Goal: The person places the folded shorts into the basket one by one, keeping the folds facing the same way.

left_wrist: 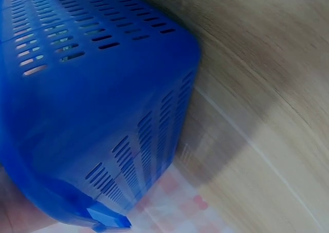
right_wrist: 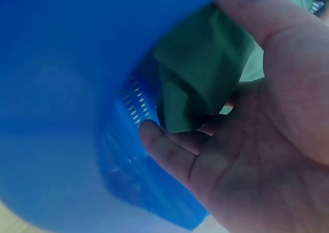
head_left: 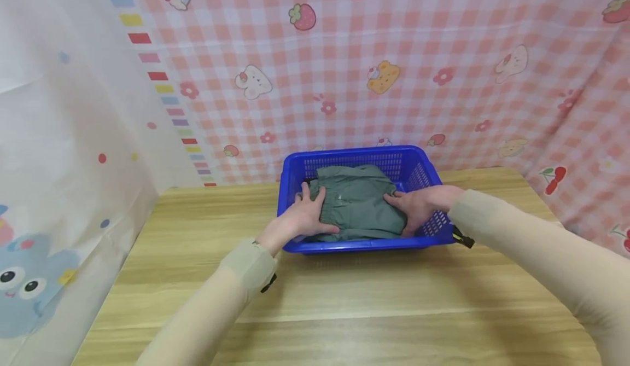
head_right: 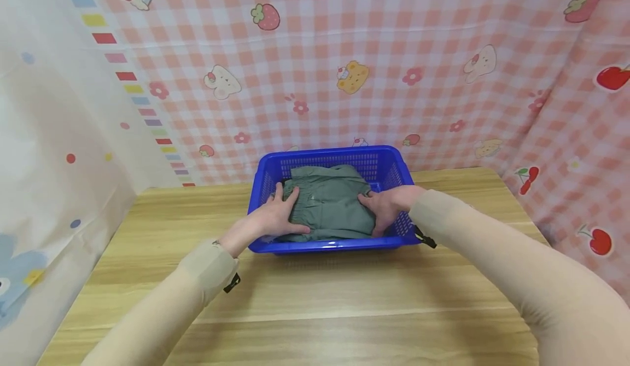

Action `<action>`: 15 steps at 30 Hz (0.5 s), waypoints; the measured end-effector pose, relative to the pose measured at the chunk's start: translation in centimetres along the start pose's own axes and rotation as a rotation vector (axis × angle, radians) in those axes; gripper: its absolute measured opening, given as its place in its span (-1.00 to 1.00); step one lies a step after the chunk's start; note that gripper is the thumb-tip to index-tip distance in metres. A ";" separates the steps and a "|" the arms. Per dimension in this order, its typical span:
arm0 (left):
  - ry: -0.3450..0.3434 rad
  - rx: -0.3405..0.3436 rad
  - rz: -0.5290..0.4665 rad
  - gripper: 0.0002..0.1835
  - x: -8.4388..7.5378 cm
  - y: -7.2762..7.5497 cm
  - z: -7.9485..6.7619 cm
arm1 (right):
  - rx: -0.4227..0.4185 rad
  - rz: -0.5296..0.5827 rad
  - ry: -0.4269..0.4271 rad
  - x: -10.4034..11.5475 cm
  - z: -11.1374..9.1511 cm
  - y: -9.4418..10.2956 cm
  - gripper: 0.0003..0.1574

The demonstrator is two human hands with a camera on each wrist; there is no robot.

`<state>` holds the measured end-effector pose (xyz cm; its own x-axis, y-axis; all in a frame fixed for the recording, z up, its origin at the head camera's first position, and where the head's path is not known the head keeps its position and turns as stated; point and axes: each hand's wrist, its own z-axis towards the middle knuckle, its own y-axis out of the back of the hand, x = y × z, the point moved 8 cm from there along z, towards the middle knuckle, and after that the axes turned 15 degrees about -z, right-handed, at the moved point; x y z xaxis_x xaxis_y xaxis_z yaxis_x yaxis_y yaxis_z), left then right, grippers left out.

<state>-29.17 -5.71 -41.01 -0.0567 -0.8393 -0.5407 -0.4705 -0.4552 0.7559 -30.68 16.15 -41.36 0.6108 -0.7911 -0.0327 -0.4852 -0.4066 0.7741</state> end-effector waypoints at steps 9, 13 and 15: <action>-0.043 -0.089 0.155 0.17 -0.9 0.6 -0.2 | -0.147 0.123 0.063 -1.0 -2.6 0.9 0.55; -0.089 -0.107 0.114 0.16 -0.8 1.0 -0.5 | -0.234 0.214 0.095 -1.4 -4.3 1.6 0.55; -0.119 -0.129 0.077 0.15 -0.7 1.3 -0.8 | -0.294 0.241 0.095 -1.7 -5.0 1.9 0.53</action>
<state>-29.01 -5.94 -39.39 -0.1957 -0.8354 -0.5136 -0.3441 -0.4319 0.8337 -29.50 18.99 -36.72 0.5629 -0.7967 0.2200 -0.4302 -0.0551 0.9010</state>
